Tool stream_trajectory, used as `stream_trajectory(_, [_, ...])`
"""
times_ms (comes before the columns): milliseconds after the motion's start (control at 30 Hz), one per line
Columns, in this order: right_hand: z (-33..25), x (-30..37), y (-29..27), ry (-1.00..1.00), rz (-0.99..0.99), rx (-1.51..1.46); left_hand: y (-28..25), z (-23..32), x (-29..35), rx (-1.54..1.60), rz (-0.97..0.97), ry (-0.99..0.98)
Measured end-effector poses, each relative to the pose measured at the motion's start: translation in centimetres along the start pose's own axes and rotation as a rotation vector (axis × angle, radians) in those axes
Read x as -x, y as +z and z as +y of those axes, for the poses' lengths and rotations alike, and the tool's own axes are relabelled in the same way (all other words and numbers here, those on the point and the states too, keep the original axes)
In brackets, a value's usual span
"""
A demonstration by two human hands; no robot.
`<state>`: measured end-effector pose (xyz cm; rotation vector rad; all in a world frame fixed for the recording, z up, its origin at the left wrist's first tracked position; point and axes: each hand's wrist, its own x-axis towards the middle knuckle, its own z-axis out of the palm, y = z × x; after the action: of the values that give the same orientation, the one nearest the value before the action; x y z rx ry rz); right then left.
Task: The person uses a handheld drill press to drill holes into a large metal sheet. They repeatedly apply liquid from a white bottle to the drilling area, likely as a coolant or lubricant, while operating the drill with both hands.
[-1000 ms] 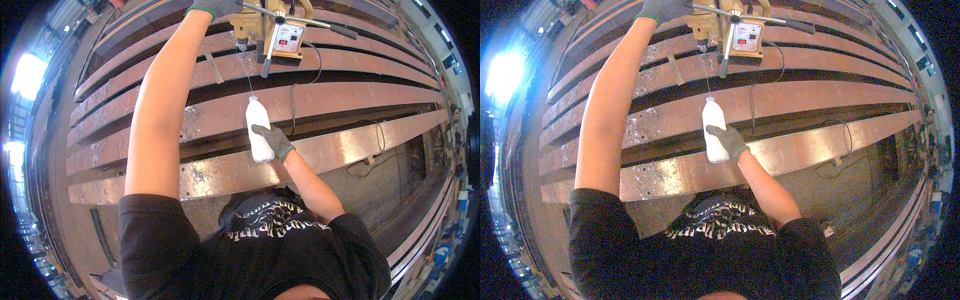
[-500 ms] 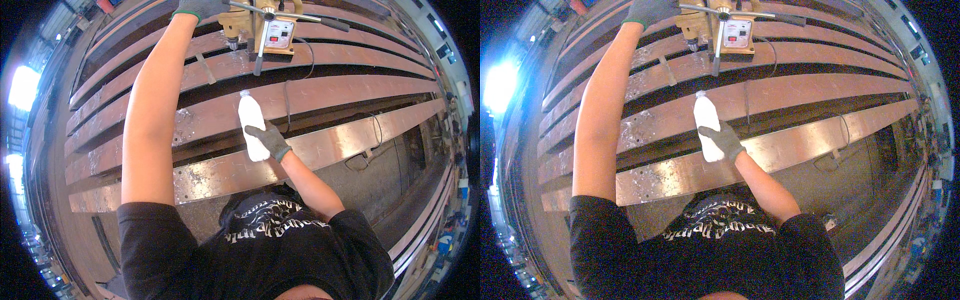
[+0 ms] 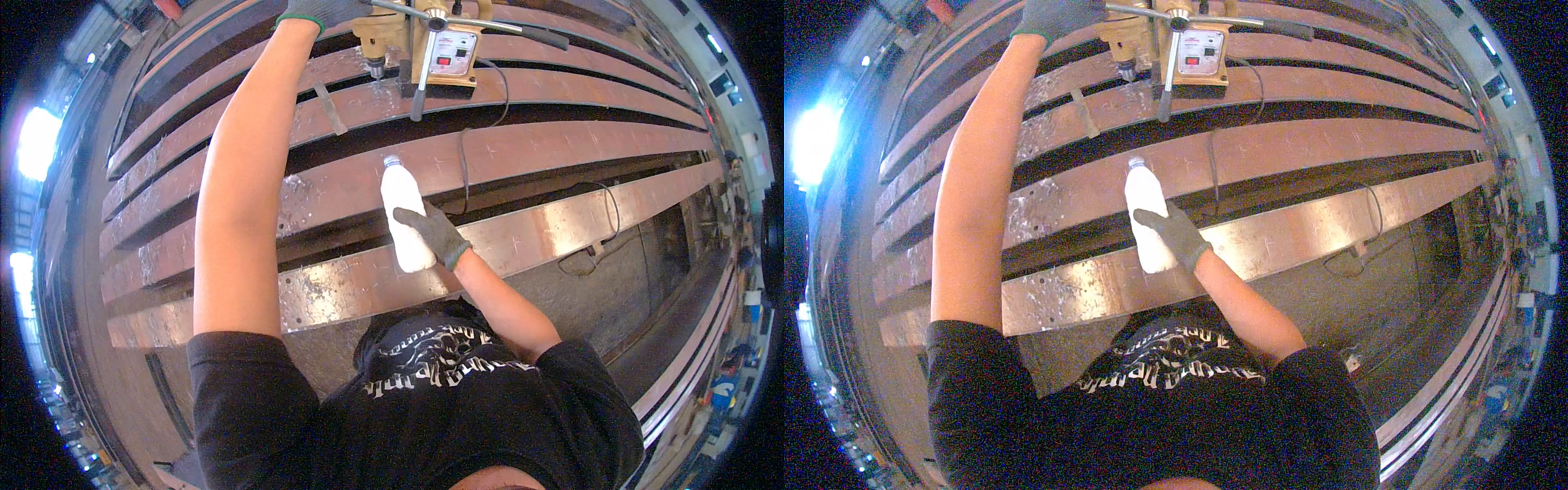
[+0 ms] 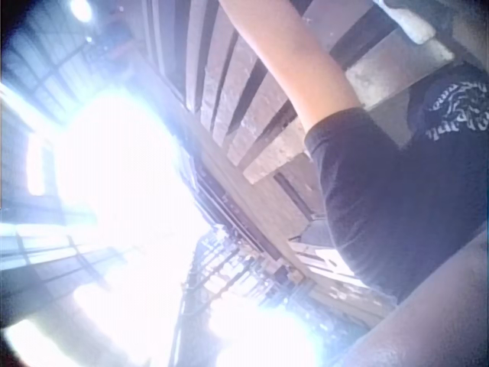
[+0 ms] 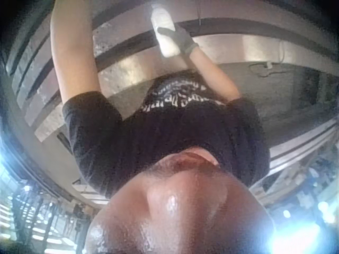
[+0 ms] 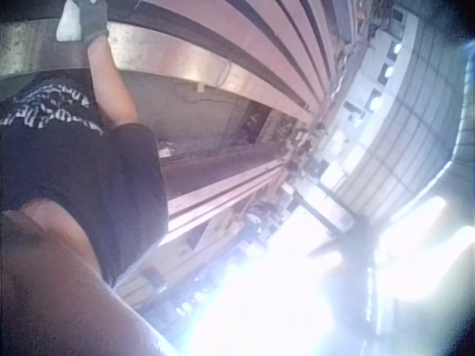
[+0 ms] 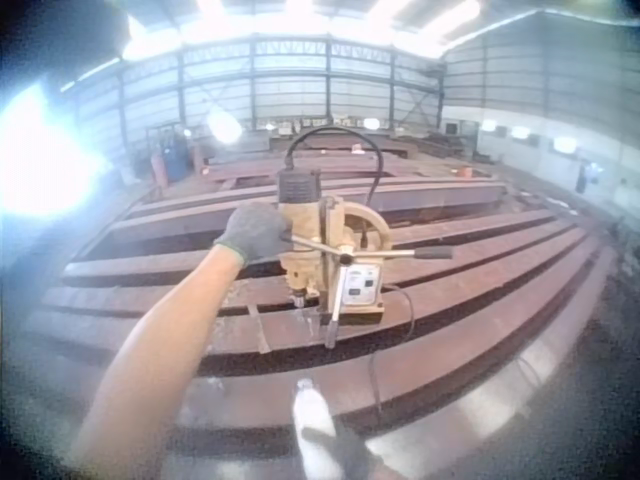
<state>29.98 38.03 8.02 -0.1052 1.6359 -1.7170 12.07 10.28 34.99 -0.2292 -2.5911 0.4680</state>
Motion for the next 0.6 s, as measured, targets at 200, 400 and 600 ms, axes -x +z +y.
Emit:
stream_trajectory(200, [0.4,-0.5,-0.3,0.099,0.061,-0.025,1.3,-0.5,0.0,0.024,0.056,0.001])
stream_trajectory(400, [1.7,-1.5,-1.0,0.105,0.055,-0.088,1.0,-0.4,-0.1,0.044,0.044,-0.003])
stream_trajectory(600, [1.4,-1.1,-1.0,0.048,0.065,-0.014,1.8,-0.6,-0.2,0.011,0.060,0.008])
